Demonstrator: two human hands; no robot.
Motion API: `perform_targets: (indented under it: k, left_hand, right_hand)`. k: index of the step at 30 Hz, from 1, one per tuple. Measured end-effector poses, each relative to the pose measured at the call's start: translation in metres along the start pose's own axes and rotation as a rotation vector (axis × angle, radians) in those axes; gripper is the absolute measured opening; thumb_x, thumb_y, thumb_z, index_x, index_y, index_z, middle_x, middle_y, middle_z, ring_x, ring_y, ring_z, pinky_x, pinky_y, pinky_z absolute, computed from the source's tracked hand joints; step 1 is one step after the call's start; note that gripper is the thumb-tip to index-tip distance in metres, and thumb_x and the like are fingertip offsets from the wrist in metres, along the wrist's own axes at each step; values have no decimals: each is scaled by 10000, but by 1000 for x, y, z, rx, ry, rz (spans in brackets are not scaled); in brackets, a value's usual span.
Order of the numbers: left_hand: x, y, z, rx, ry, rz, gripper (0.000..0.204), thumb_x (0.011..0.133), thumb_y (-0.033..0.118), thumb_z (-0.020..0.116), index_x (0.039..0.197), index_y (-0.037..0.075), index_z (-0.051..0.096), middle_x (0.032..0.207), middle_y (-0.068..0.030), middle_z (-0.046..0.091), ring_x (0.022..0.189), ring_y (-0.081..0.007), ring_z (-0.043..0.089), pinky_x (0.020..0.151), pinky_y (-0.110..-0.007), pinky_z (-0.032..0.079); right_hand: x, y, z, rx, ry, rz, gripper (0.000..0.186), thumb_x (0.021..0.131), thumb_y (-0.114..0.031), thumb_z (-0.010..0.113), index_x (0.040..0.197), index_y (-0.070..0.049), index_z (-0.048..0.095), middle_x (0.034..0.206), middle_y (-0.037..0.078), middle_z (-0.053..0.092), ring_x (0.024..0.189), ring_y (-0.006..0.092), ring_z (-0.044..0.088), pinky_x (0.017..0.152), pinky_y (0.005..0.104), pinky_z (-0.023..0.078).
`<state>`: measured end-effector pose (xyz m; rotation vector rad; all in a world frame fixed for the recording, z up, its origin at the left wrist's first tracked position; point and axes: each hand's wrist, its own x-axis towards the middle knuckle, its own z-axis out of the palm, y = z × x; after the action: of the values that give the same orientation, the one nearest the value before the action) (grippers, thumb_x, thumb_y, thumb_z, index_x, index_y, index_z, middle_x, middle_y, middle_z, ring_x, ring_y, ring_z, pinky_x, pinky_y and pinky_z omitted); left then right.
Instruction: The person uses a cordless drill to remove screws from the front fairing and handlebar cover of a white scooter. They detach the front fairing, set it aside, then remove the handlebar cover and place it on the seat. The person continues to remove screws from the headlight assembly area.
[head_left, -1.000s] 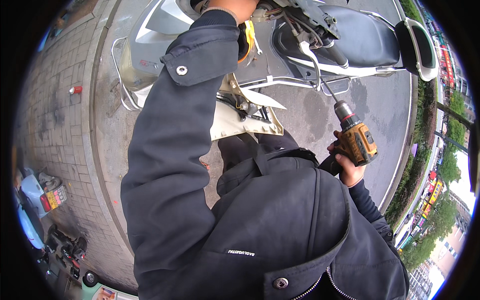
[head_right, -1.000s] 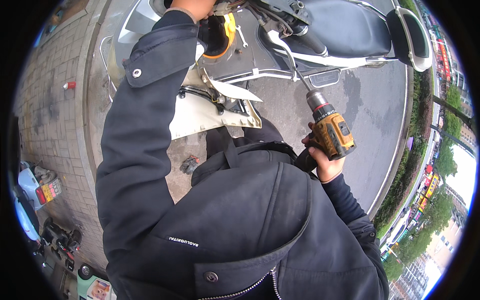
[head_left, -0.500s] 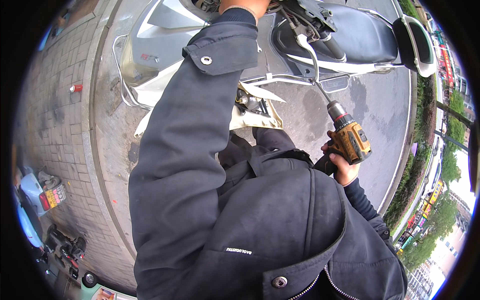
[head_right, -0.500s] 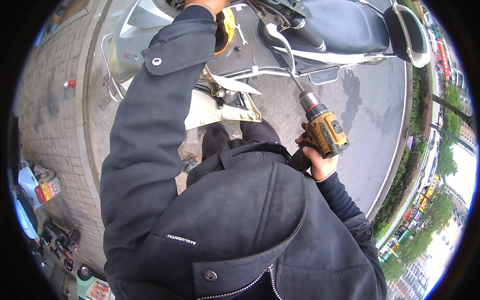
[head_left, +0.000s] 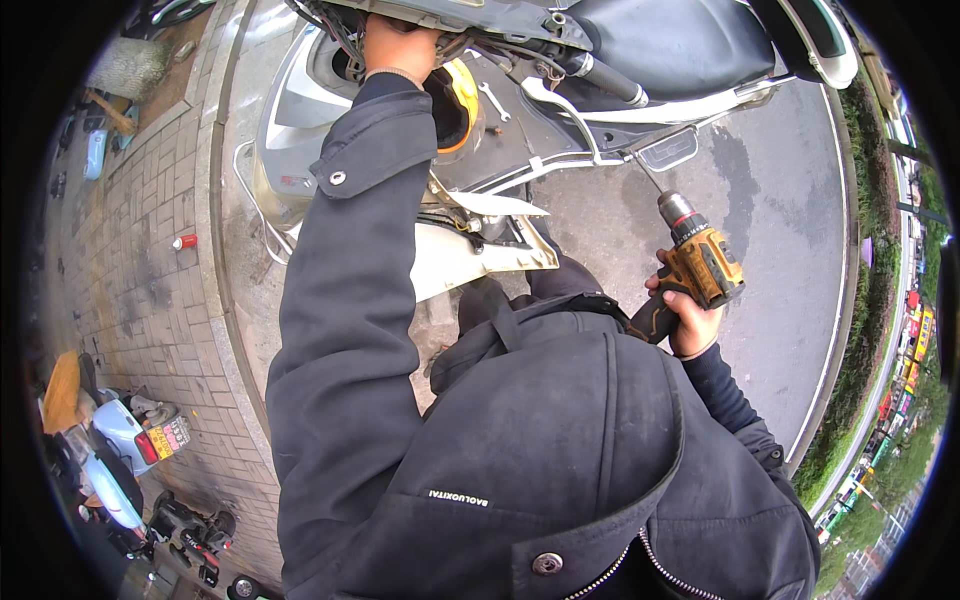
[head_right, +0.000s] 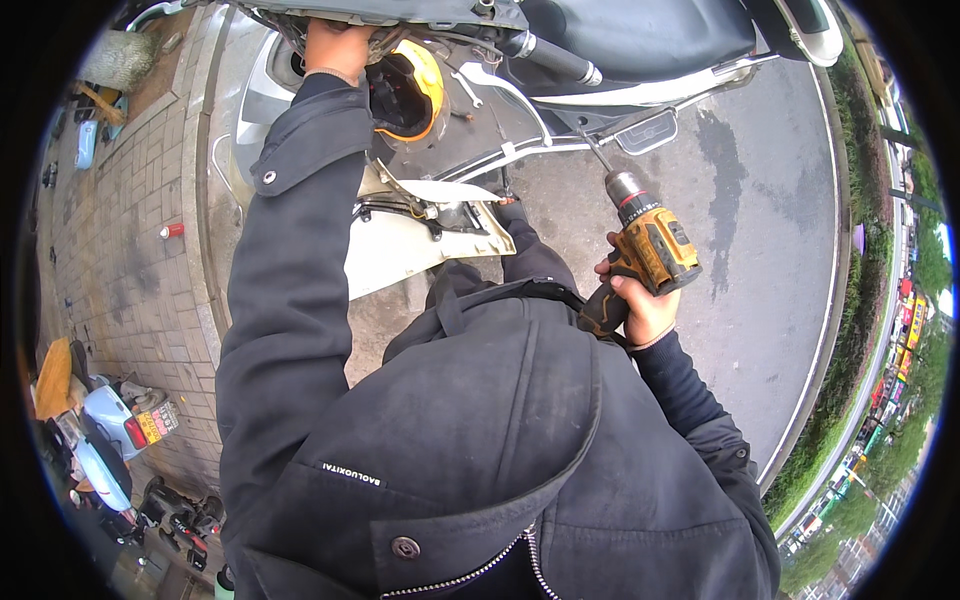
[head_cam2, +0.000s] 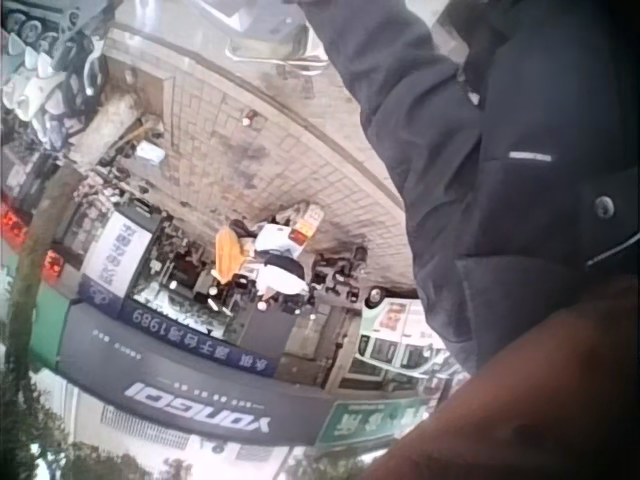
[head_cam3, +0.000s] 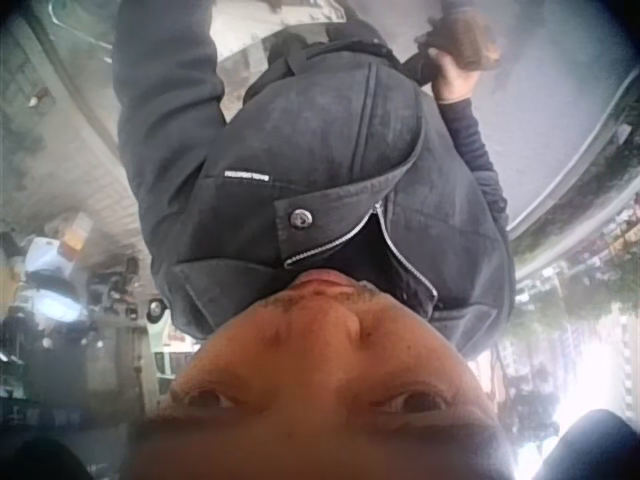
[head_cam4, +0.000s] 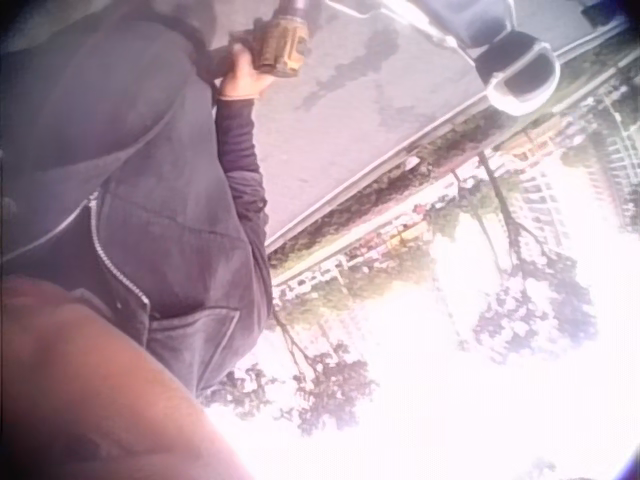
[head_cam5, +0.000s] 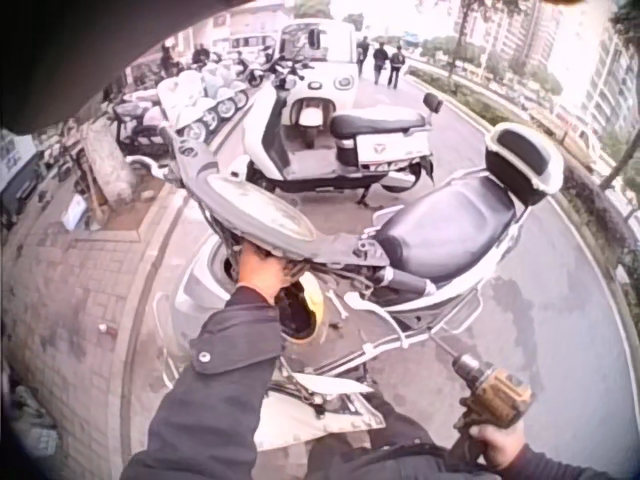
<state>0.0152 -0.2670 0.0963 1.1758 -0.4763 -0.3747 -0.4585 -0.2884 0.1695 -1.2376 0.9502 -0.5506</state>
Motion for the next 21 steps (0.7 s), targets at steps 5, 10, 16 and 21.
perform_targets:
  k: [5,10,16,21]
  left_hand:
    - [1,4,-19,125,-13,103,402,827,29,659,1220,-29,598,1123,-165,685,925,-242,673,788,-364,544]
    - [-7,14,-20,44,113,-57,302,818,-4,643,1110,-67,602,949,-129,679,636,-184,615,576,-310,499]
    - [-70,27,5,484,318,139,377,808,24,714,1129,-79,545,1038,-136,653,817,-148,621,706,-291,525]
    - [-146,32,51,816,-60,228,377,796,200,700,1165,141,648,914,-123,658,838,-308,685,716,-423,538]
  right_hand:
    - [1,3,-1,53,-5,1,633,711,35,578,1336,49,480,1247,200,619,919,255,681,796,367,568]
    - [3,1,-4,29,-27,-9,626,711,50,574,1331,44,488,1233,191,625,918,254,681,795,364,565]
    - [7,2,-2,55,-49,-46,619,716,47,577,1329,40,493,1222,183,630,916,252,682,793,357,559]
    - [7,6,-2,104,-51,-36,597,728,33,577,1319,40,498,1220,181,631,911,244,682,794,352,557]
